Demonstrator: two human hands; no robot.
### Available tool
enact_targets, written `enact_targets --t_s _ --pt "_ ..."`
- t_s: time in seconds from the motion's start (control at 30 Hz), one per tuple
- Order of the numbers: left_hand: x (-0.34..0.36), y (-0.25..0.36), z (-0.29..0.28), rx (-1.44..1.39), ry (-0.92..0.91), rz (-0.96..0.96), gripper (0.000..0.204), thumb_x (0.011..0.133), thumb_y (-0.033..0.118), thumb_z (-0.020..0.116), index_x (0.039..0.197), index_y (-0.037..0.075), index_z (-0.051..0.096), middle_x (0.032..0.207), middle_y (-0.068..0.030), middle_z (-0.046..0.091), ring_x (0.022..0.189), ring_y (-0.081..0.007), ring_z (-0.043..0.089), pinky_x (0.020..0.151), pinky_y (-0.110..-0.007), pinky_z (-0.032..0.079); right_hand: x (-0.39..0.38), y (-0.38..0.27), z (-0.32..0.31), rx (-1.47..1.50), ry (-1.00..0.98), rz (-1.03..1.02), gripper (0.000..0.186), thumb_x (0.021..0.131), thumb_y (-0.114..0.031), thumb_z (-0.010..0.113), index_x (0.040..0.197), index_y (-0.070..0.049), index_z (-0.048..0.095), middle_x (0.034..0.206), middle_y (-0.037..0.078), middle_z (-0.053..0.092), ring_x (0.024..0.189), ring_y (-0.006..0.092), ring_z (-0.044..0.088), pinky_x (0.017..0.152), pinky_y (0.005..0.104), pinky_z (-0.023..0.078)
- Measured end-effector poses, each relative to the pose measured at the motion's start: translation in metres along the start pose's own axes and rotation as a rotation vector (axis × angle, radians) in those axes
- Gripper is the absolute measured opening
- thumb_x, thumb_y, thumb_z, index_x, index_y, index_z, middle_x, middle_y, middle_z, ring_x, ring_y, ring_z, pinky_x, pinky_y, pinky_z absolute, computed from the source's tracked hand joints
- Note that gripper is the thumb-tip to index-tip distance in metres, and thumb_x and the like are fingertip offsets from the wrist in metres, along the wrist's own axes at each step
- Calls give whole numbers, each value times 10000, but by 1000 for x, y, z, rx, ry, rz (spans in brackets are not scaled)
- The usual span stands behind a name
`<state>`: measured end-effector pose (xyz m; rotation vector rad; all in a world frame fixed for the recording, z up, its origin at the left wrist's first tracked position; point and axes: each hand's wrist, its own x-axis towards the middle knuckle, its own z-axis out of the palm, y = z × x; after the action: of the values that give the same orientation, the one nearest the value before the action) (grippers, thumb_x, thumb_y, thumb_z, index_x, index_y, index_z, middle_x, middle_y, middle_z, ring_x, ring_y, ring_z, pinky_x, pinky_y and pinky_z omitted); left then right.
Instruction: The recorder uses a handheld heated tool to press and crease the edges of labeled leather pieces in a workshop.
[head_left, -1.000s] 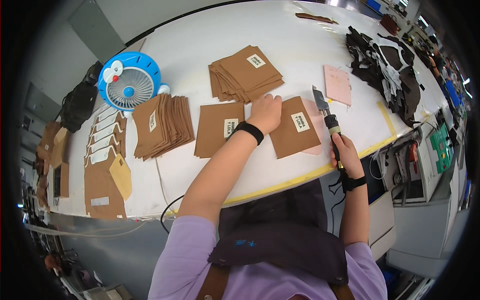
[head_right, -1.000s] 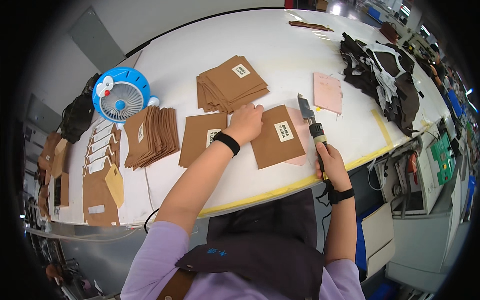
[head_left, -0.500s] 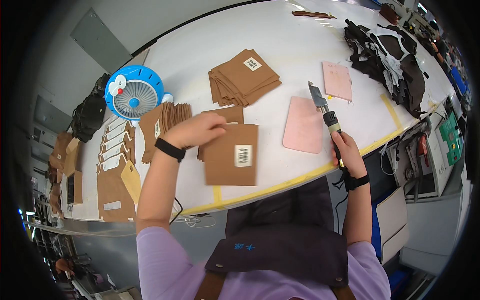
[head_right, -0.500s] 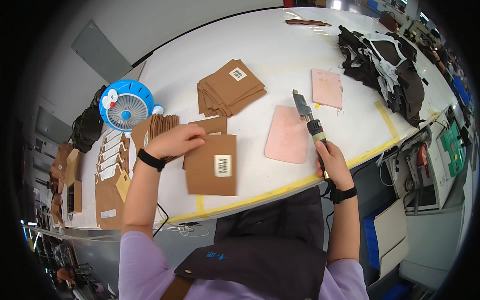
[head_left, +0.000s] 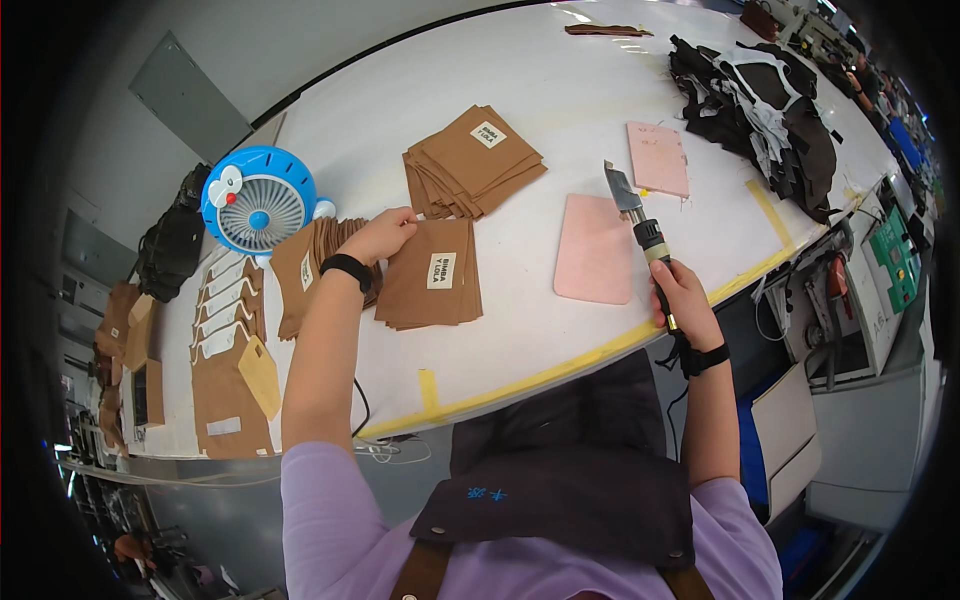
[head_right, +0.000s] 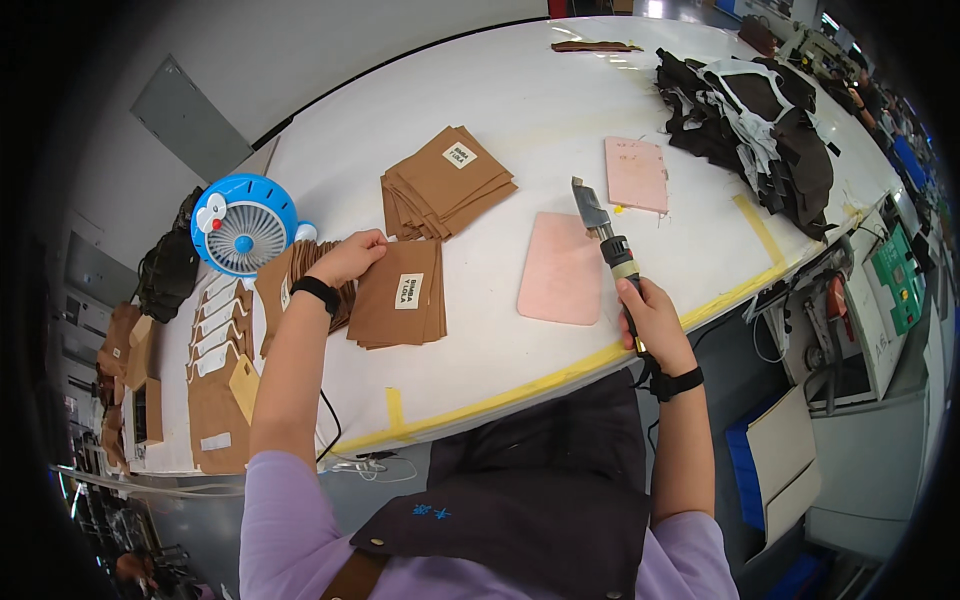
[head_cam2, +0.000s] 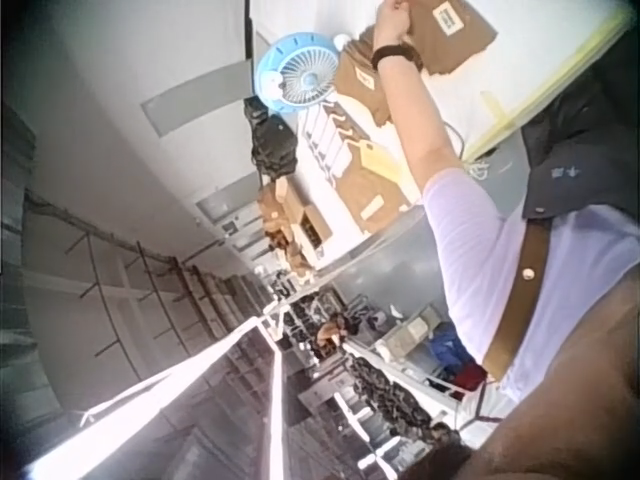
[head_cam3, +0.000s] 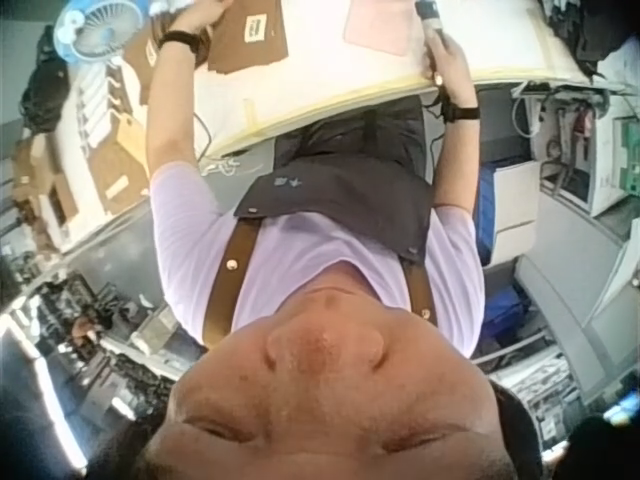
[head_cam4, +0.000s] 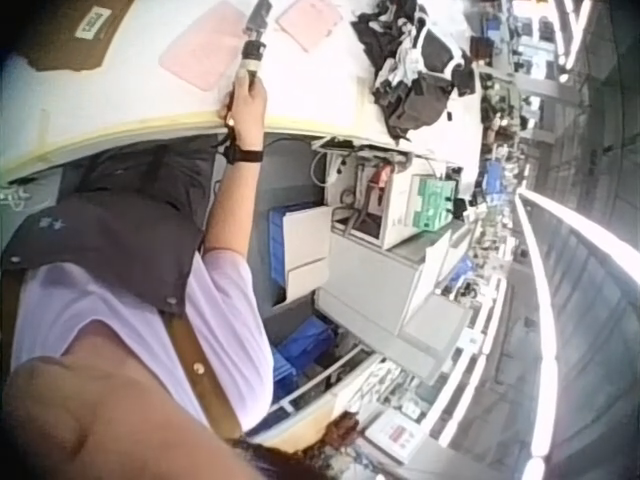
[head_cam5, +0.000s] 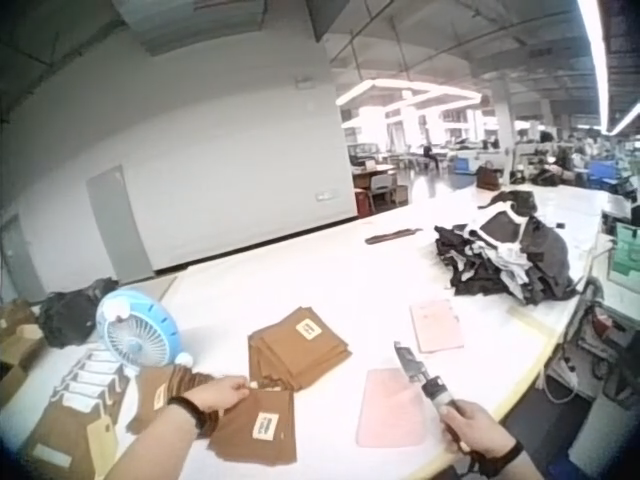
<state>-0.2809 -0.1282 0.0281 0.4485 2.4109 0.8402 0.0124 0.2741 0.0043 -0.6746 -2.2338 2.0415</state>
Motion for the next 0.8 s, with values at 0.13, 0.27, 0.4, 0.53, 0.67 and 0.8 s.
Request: enact_targets --t_s 0.13,0.27,0.4,0.53,0.67,0.8 --pt "10 -12 12 193 85 37 163 1039 170 546 1036 29 630 853 -16 613 745 -125 540 654 -302 471 -3 -4 4 20 19 2 339 1062 -349 574 933 -36 552 656 9 529 451 103 479 440 278 399" --pt "10 -2 14 128 88 -42 167 1036 162 528 1044 22 620 841 -32 613 719 -148 555 624 -325 480 -3 -3 1 17 17 -5 331 1061 -339 577 932 -35 552 658 5 530 454 99 479 440 276 399" --pt "5 2 14 -64 82 -188 185 1036 170 505 1078 17 600 857 -61 624 741 -177 610 651 -345 534 -4 -3 2 24 5 -13 336 1061 -341 577 930 -33 551 657 3 533 455 98 478 444 274 402" --pt "-5 24 11 128 7 -202 210 1010 198 560 1124 23 577 939 -106 640 818 -251 655 737 -392 576 -3 -2 3 34 3 -17 344 1060 -347 577 930 -30 548 652 3 536 455 98 482 448 273 403" --pt "-10 57 18 926 465 159 269 916 199 714 1092 29 601 1099 -164 641 1033 -345 635 885 -469 546 -3 2 -3 24 18 -22 343 1060 -347 578 934 -30 547 644 4 535 456 98 487 450 272 404" --pt "23 77 28 490 404 502 232 928 194 703 1073 43 604 1085 -141 641 1017 -327 640 850 -436 542 -1 -1 1 19 4 -38 350 1059 -356 580 934 -31 539 632 7 532 454 99 489 451 272 406"
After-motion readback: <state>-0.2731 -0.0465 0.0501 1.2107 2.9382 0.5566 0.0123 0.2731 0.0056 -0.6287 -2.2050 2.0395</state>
